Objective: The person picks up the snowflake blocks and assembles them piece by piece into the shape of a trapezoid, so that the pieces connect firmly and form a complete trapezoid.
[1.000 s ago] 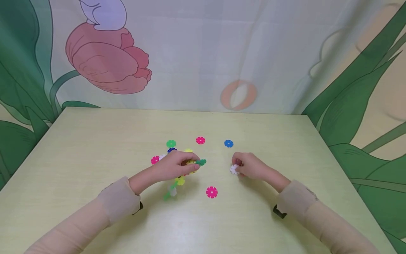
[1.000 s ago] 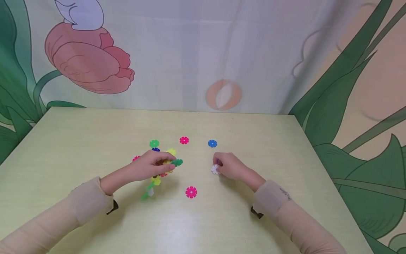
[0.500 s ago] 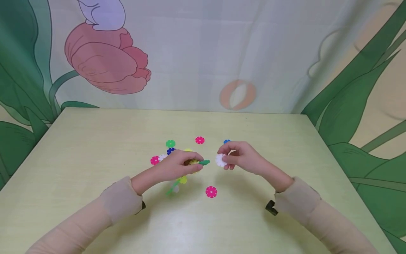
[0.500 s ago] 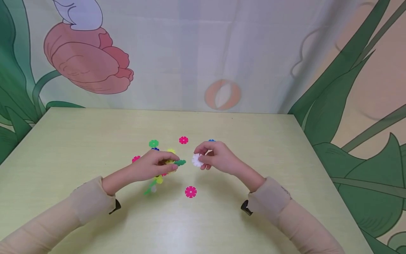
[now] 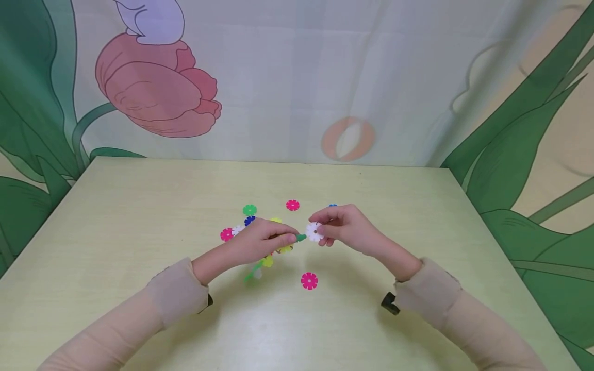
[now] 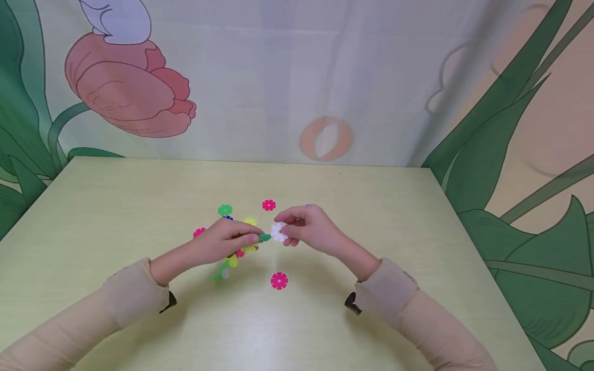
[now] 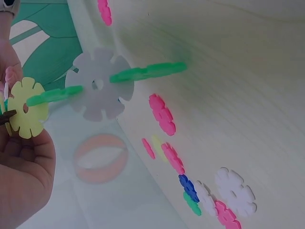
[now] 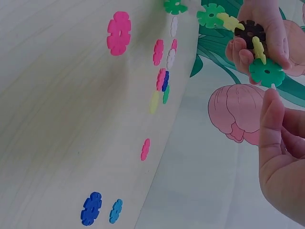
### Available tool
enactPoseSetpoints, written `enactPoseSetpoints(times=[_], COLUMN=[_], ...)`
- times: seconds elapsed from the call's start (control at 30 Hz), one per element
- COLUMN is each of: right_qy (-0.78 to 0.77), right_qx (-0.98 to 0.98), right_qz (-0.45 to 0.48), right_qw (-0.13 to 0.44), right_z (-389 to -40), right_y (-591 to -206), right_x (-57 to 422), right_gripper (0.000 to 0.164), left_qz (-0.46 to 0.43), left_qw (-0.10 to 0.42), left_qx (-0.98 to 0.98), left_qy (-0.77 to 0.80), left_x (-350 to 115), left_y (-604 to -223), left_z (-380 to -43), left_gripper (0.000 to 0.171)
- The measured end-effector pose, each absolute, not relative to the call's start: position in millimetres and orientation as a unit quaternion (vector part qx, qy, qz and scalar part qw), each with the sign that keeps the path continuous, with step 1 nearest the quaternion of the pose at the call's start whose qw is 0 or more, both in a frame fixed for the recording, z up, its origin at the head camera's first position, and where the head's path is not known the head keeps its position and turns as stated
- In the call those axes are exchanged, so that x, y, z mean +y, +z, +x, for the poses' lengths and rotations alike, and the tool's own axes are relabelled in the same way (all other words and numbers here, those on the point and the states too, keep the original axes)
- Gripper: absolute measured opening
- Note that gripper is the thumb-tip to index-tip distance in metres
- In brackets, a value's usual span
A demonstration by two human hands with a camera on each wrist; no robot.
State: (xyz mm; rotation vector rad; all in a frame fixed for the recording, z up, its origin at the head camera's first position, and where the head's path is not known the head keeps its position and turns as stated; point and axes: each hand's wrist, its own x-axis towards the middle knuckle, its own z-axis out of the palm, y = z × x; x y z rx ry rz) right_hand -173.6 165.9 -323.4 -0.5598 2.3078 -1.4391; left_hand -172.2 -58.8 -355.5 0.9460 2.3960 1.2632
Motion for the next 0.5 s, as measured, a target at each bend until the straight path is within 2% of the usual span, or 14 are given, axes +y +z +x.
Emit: enactPoseSetpoints(times=[0.5], right_qy=[-0.522], right_qx=[0.814], right_qz=[-0.168], right_qw=[0.189], right_z=[-175.1], right_y=[-323.5], right_x=[158.2], right_gripper=[0.026], left_qz=[0.318], left_qw=[0.134], left_qx=[0.830], left_qy=[0.438], left_x=[-55.4], left_y=[-354.6], left_z=[-175.1], left_gripper=[0.022])
